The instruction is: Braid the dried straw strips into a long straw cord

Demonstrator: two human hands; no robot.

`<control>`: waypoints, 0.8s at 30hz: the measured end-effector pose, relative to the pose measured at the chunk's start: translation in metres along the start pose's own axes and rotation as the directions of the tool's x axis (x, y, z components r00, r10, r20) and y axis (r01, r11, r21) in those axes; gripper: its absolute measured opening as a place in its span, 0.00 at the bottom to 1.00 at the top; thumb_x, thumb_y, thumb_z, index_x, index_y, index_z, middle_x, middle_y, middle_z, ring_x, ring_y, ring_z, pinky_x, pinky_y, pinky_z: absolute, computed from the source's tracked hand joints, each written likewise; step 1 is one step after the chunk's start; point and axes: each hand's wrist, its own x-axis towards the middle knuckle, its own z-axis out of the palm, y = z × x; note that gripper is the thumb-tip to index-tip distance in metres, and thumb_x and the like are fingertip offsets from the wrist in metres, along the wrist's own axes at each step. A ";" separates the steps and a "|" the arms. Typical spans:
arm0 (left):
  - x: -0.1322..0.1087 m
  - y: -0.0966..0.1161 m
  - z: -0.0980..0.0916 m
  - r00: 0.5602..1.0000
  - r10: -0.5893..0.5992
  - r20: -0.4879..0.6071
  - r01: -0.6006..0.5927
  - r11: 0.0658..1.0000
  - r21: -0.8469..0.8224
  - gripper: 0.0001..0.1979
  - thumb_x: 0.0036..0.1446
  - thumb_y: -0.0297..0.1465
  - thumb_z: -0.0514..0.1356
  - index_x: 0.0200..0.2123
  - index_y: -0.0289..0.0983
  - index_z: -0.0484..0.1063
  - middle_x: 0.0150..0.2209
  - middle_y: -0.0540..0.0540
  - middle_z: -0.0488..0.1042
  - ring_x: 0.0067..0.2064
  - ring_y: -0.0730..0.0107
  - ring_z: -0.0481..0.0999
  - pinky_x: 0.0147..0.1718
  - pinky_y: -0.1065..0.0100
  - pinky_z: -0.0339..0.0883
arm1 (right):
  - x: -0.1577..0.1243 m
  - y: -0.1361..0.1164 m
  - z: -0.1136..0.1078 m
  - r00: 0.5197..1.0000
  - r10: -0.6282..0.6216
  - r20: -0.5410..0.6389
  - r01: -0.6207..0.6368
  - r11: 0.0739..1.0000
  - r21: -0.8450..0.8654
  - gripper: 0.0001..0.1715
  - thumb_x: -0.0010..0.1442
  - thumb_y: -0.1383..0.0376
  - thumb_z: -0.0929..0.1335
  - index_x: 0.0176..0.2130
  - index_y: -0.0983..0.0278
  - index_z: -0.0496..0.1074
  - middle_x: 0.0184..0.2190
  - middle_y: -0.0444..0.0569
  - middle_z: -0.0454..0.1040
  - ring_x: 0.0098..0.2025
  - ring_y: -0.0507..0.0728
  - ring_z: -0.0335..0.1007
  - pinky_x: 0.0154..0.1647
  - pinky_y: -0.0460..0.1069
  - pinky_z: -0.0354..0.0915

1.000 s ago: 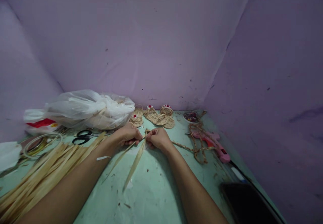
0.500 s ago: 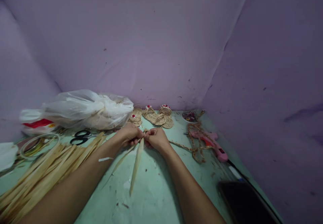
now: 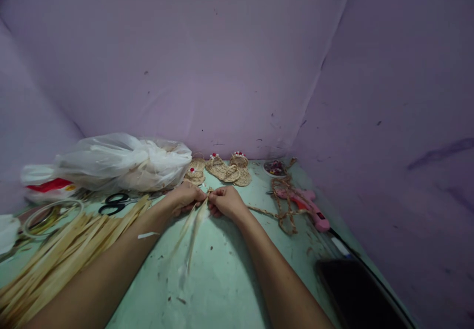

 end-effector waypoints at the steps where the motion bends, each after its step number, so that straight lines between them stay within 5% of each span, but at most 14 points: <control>1: 0.000 0.001 0.001 1.000 -0.001 -0.008 0.001 1.000 -0.017 0.12 0.41 0.24 0.54 0.11 0.35 0.57 0.07 0.54 0.51 0.11 0.81 0.48 0.12 0.73 0.38 | 0.000 0.000 0.000 1.000 -0.010 -0.003 0.010 0.999 -0.043 0.09 0.51 0.67 0.64 0.22 0.68 0.66 0.14 0.42 0.65 0.14 0.47 0.60 0.15 0.42 0.58; 7: 0.003 0.001 0.005 0.998 -0.034 -0.047 0.030 0.996 -0.081 0.11 0.38 0.20 0.53 0.10 0.35 0.55 0.06 0.55 0.49 0.10 0.82 0.46 0.11 0.74 0.37 | -0.013 -0.011 0.004 0.973 -0.192 -0.131 0.093 0.838 -0.538 0.20 0.40 0.50 0.69 0.25 0.66 0.72 0.18 0.46 0.70 0.20 0.50 0.62 0.18 0.43 0.51; 10: 0.005 0.001 0.004 0.995 -0.068 -0.069 0.061 0.994 -0.092 0.13 0.38 0.20 0.54 0.10 0.35 0.53 0.06 0.55 0.50 0.10 0.83 0.47 0.11 0.74 0.37 | -0.018 -0.015 0.007 0.951 -0.260 -0.166 0.089 0.746 -0.659 0.19 0.39 0.52 0.69 0.24 0.65 0.73 0.20 0.47 0.70 0.23 0.51 0.62 0.19 0.44 0.49; 14: 0.005 0.001 0.002 0.995 -0.089 -0.047 0.084 0.992 -0.089 0.13 0.39 0.21 0.55 0.10 0.34 0.55 0.06 0.54 0.52 0.10 0.83 0.47 0.11 0.75 0.37 | -0.010 -0.007 0.005 0.987 -0.140 -0.082 0.078 0.852 -0.517 0.07 0.42 0.67 0.66 0.23 0.67 0.73 0.16 0.46 0.69 0.19 0.49 0.62 0.18 0.43 0.50; 17: 0.004 0.002 0.001 0.993 -0.109 -0.035 0.106 0.991 -0.079 0.14 0.41 0.22 0.56 0.10 0.34 0.56 0.05 0.54 0.52 0.10 0.83 0.46 0.11 0.75 0.36 | -0.001 0.000 0.000 0.996 0.023 -0.088 -0.047 0.956 -0.289 0.14 0.40 0.74 0.63 0.29 0.68 0.73 0.14 0.44 0.68 0.16 0.49 0.60 0.17 0.42 0.51; 20: 0.005 0.003 0.000 0.995 -0.101 -0.004 0.100 0.992 -0.077 0.13 0.42 0.22 0.56 0.10 0.34 0.57 0.05 0.54 0.52 0.10 0.83 0.46 0.11 0.75 0.36 | 0.003 0.000 -0.003 0.982 0.053 -0.183 -0.088 0.979 -0.186 0.17 0.41 0.75 0.62 0.32 0.69 0.73 0.11 0.41 0.63 0.13 0.47 0.54 0.16 0.42 0.50; 24: 0.007 0.002 0.000 0.990 -0.138 0.030 0.140 0.988 -0.065 0.13 0.42 0.23 0.56 0.10 0.33 0.58 0.05 0.54 0.52 0.10 0.83 0.45 0.11 0.75 0.35 | 0.004 -0.001 -0.004 0.964 -0.010 -0.267 -0.052 0.973 -0.225 0.08 0.43 0.69 0.65 0.26 0.69 0.73 0.13 0.41 0.62 0.15 0.46 0.52 0.17 0.42 0.49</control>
